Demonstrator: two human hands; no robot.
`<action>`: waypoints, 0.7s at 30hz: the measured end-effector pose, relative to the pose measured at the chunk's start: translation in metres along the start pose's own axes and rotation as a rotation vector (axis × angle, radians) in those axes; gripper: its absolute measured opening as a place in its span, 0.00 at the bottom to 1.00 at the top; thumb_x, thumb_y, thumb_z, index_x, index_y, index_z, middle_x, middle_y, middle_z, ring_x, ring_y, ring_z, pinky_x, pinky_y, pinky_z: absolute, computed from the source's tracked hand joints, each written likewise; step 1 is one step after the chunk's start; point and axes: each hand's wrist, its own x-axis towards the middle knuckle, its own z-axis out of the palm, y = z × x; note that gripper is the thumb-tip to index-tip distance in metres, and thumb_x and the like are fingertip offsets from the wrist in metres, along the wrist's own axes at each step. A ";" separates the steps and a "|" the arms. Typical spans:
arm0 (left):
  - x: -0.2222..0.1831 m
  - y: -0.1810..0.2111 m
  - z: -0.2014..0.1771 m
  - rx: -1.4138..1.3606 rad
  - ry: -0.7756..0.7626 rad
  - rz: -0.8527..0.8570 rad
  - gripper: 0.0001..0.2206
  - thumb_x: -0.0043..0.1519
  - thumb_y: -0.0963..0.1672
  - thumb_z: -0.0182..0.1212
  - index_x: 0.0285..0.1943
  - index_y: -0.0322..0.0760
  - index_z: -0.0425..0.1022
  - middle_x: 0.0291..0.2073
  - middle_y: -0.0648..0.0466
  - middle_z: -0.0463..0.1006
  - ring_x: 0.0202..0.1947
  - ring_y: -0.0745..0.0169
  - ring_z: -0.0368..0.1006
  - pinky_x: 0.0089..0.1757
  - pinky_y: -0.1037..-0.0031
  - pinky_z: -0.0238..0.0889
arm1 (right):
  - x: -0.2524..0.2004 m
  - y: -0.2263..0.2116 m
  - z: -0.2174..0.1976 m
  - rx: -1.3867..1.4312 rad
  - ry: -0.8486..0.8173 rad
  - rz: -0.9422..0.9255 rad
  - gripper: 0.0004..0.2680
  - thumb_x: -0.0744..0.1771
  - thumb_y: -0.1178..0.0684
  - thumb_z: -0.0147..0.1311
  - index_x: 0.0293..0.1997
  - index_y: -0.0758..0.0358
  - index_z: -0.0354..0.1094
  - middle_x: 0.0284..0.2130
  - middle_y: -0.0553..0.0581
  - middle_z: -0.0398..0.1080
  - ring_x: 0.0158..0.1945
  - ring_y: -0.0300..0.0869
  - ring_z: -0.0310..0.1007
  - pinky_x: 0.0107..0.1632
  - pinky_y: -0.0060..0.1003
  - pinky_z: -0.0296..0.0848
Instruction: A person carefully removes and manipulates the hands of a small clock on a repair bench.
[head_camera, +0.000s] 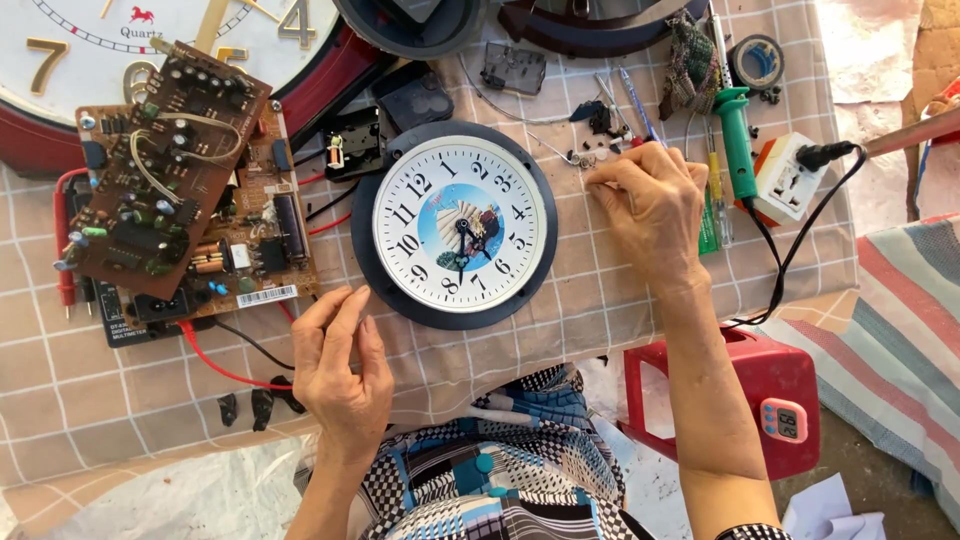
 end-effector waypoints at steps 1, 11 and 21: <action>0.000 0.000 0.000 0.000 0.003 0.006 0.08 0.58 0.34 0.50 0.44 0.25 0.70 0.40 0.42 0.67 0.40 0.55 0.67 0.41 0.75 0.67 | -0.001 0.001 0.001 -0.025 -0.013 -0.002 0.02 0.63 0.53 0.57 0.32 0.55 0.69 0.29 0.49 0.63 0.31 0.40 0.57 0.36 0.37 0.49; 0.000 -0.001 0.000 -0.010 0.018 0.014 0.08 0.58 0.34 0.50 0.44 0.25 0.70 0.40 0.42 0.67 0.40 0.55 0.68 0.39 0.76 0.68 | -0.016 0.011 0.010 -0.074 0.071 0.150 0.09 0.68 0.49 0.39 0.28 0.60 0.54 0.29 0.53 0.55 0.32 0.42 0.54 0.39 0.38 0.49; 0.002 0.002 -0.001 0.005 -0.015 0.005 0.08 0.57 0.34 0.51 0.44 0.25 0.70 0.40 0.43 0.68 0.40 0.55 0.67 0.41 0.74 0.67 | -0.016 0.015 0.008 -0.044 0.061 0.170 0.08 0.67 0.53 0.39 0.29 0.62 0.57 0.28 0.55 0.56 0.32 0.44 0.55 0.39 0.40 0.48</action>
